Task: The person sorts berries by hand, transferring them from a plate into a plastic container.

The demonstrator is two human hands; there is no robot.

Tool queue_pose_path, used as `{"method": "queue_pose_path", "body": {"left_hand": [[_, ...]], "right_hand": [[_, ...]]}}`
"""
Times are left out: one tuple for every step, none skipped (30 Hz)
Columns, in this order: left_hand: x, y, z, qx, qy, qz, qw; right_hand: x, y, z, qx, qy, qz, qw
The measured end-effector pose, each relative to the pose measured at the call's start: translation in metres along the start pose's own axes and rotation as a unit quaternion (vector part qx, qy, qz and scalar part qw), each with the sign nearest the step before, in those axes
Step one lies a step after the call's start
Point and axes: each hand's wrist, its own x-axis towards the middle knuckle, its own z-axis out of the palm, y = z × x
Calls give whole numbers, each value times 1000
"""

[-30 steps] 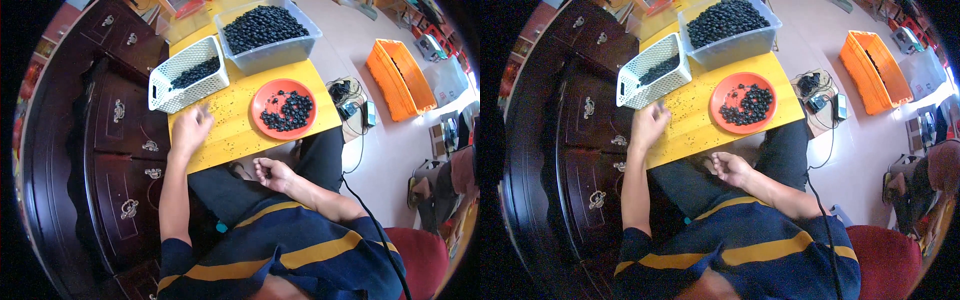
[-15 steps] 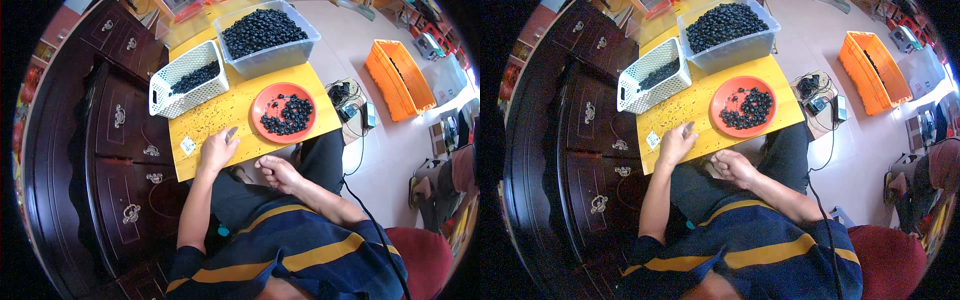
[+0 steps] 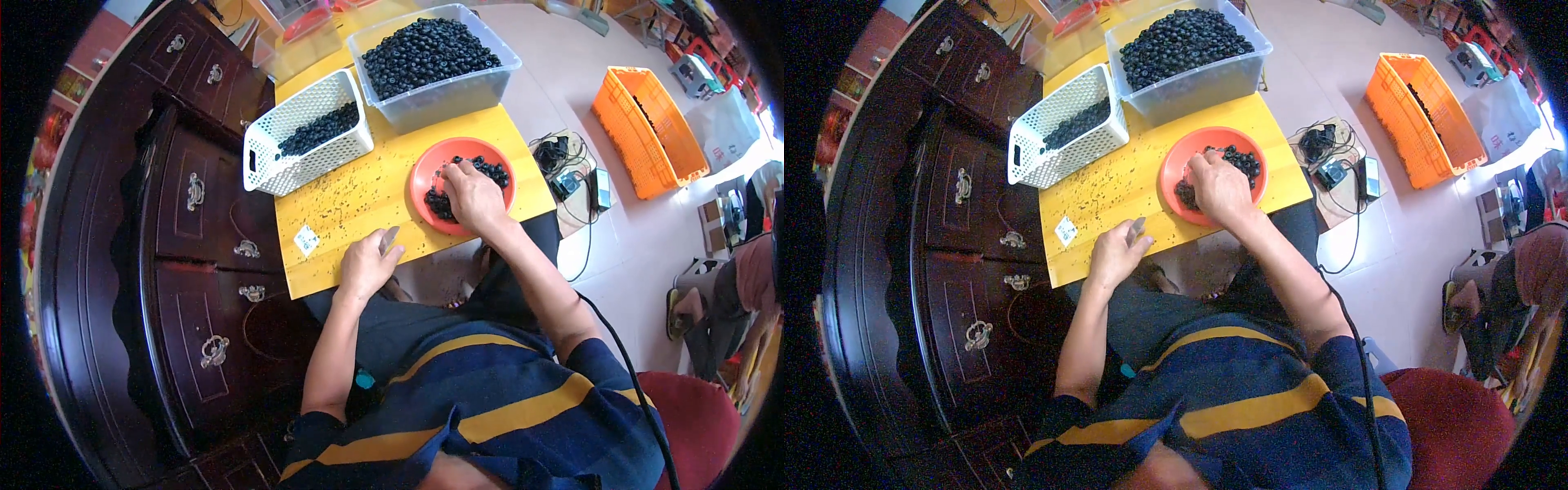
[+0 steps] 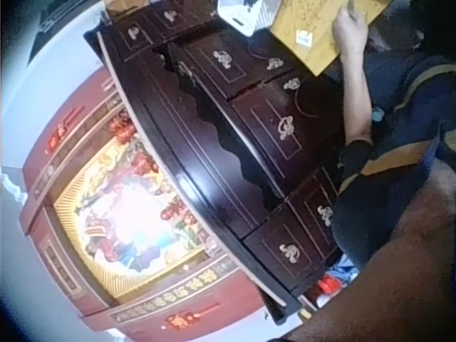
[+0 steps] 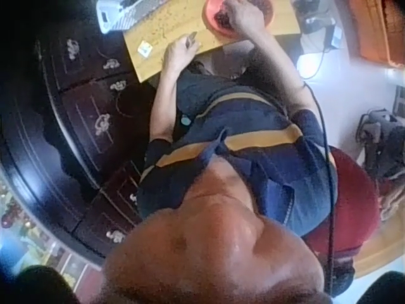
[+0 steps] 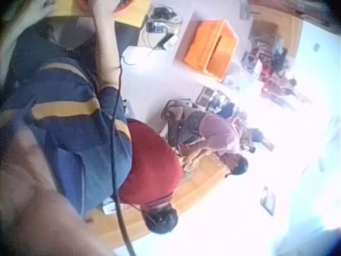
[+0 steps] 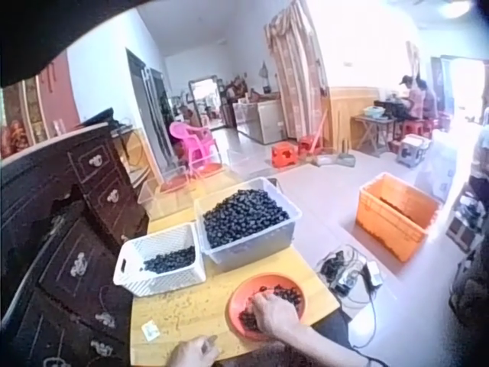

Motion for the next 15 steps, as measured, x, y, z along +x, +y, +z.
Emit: {"method": "queue_pose_path", "body": {"left_hand": [[-2,1,-1,0,-1,-1,1000],[-3,2,-1,-13,2,5,1000],[-5,3,-2,-25,5,11,1000],[-8,4,-2,-25,5,9,1000],[-10,4,-3,-30,7,7,999],[-12,5,-4,-35,9,6,999],[-12,7,-5,-35,8,5,999],[-13,9,-5,-46,0,2,999],[-15,10,-4,-57,-8,-1,998],[-16,10,-2,-57,-10,-2,998],[-17,11,0,-73,-10,-1,997],[-17,12,2,-89,-10,0,996],[-18,14,2,-88,-12,1,996],[-20,17,2,-98,-20,0,995],[-21,19,3,-108,-28,-2,994]], "right_hand": [[-1,2,2,0,-1,1,1000],[-2,3,4,-29,5,-21,999],[-2,4,5,-59,10,-42,997],[-3,4,6,-58,9,-42,997],[-3,4,5,-64,2,-36,997],[-3,2,5,-71,-4,-30,997],[-1,1,4,-70,-5,-29,997],[2,-2,1,-76,20,-33,996],[5,-5,1,-82,45,-36,995],[5,-5,5,-102,26,-21,994],[7,-6,10,-102,26,-19,994],[8,-8,16,-138,-2,4,990],[9,-7,21,-174,-31,26,984],[11,-4,26,-179,-77,44,980],[11,-2,31,-180,-76,47,980]]}}
